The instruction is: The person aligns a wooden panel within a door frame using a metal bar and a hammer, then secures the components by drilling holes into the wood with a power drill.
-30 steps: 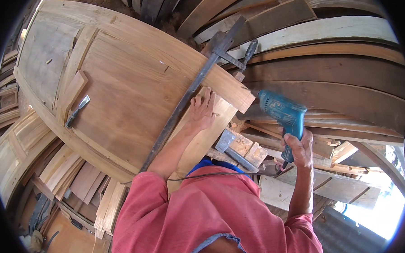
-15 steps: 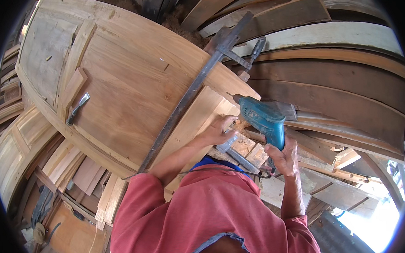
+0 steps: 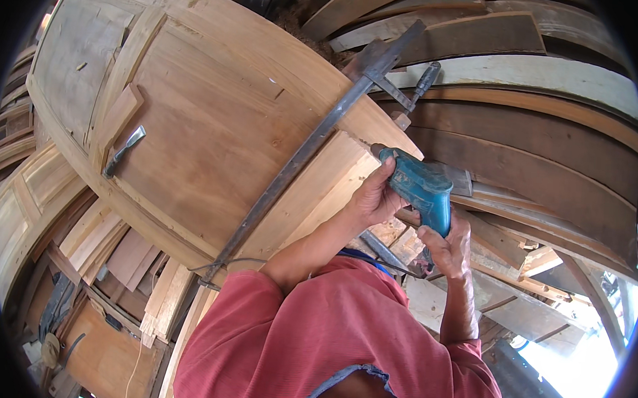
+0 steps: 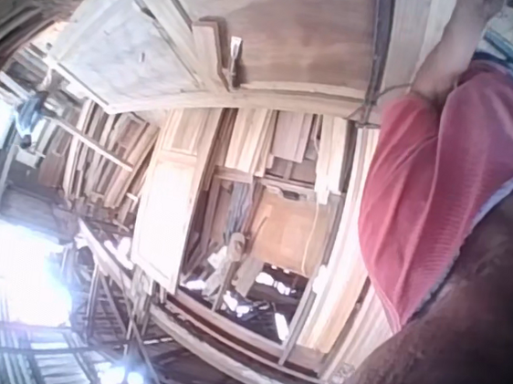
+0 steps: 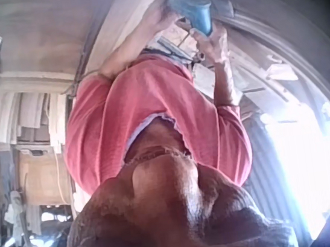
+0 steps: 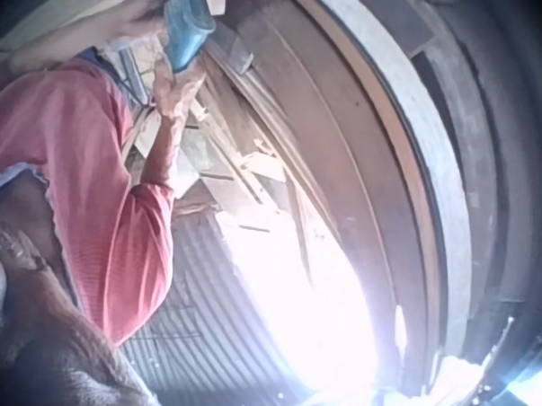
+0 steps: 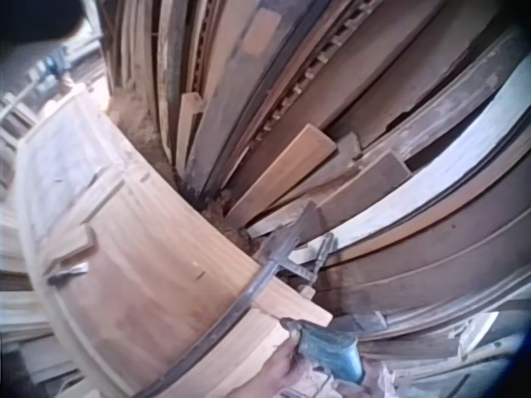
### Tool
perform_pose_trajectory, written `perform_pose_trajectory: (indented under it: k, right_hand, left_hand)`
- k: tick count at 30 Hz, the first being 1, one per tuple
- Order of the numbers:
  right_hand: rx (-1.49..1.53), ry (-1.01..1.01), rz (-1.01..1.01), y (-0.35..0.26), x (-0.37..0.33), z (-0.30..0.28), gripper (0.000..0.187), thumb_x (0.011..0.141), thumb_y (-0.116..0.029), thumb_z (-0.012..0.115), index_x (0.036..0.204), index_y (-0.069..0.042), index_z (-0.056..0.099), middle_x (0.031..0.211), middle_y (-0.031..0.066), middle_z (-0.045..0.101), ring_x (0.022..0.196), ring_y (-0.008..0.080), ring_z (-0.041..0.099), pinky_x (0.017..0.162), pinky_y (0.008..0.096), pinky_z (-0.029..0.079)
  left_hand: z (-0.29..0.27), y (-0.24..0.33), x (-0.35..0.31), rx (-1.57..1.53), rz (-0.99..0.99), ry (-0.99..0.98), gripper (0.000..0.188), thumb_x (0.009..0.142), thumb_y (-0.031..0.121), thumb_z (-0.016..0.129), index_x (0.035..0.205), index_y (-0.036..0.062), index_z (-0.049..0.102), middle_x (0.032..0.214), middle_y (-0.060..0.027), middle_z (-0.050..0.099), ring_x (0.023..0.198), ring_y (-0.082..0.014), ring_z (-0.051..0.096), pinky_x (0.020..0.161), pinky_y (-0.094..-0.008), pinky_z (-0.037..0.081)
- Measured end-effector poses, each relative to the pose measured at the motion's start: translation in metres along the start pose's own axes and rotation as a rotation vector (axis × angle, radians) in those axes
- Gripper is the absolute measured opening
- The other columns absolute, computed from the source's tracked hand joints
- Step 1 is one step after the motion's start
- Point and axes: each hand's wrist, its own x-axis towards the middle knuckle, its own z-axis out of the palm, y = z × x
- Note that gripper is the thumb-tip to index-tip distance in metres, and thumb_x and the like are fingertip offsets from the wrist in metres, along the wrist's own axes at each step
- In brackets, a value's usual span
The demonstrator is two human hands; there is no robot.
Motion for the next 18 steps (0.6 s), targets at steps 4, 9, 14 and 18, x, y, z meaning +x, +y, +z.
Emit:
perform_pose_trajectory:
  k: [4,9,14,18]
  right_hand:
    - [-0.033,-0.007,0.007,-0.002,0.002,0.001,0.039,0.081,-0.028,0.074,0.107,0.001,0.068,0.088,0.0053,0.066,0.076,0.0120,0.058,0.071,0.0280,0.048]
    - [-0.029,0.009,0.012,0.004,0.002,0.001,0.040,0.081,-0.028,0.074,0.107,0.002,0.067,0.089,0.0062,0.067,0.077,0.0133,0.059,0.072,0.0297,0.049]
    - [-0.133,0.044,-0.024,0.010,0.006,-0.002,0.033,0.081,-0.023,0.072,0.104,0.001,0.068,0.085,0.0078,0.068,0.074,0.0141,0.059,0.070,0.0321,0.050]
    - [-0.170,0.055,0.117,-0.010,0.007,0.000,0.031,0.080,-0.018,0.071,0.103,0.003,0.065,0.079,0.0108,0.064,0.071,0.0181,0.060,0.066,0.0351,0.050]
  left_hand:
    - [0.001,0.002,0.001,0.008,-0.008,0.000,0.050,0.096,0.041,0.067,0.132,0.0086,0.056,0.132,-0.0113,0.065,0.126,-0.0276,0.060,0.110,-0.0513,0.044]
    - [-0.008,0.000,-0.012,0.057,-0.011,0.062,0.053,0.099,0.039,0.065,0.140,0.0079,0.051,0.126,-0.0103,0.067,0.119,-0.0272,0.063,0.104,-0.0496,0.047]
    - [-0.082,0.021,-0.068,2.269,0.291,0.575,0.081,0.094,0.037,0.065,0.157,0.0036,0.027,0.111,-0.0169,0.066,0.096,-0.0319,0.064,0.088,-0.0462,0.051]
    - [-0.103,0.046,-0.090,2.514,0.112,0.517,0.087,0.089,0.038,0.067,0.157,0.0020,0.026,0.109,-0.0204,0.065,0.099,-0.0342,0.063,0.089,-0.0448,0.052]
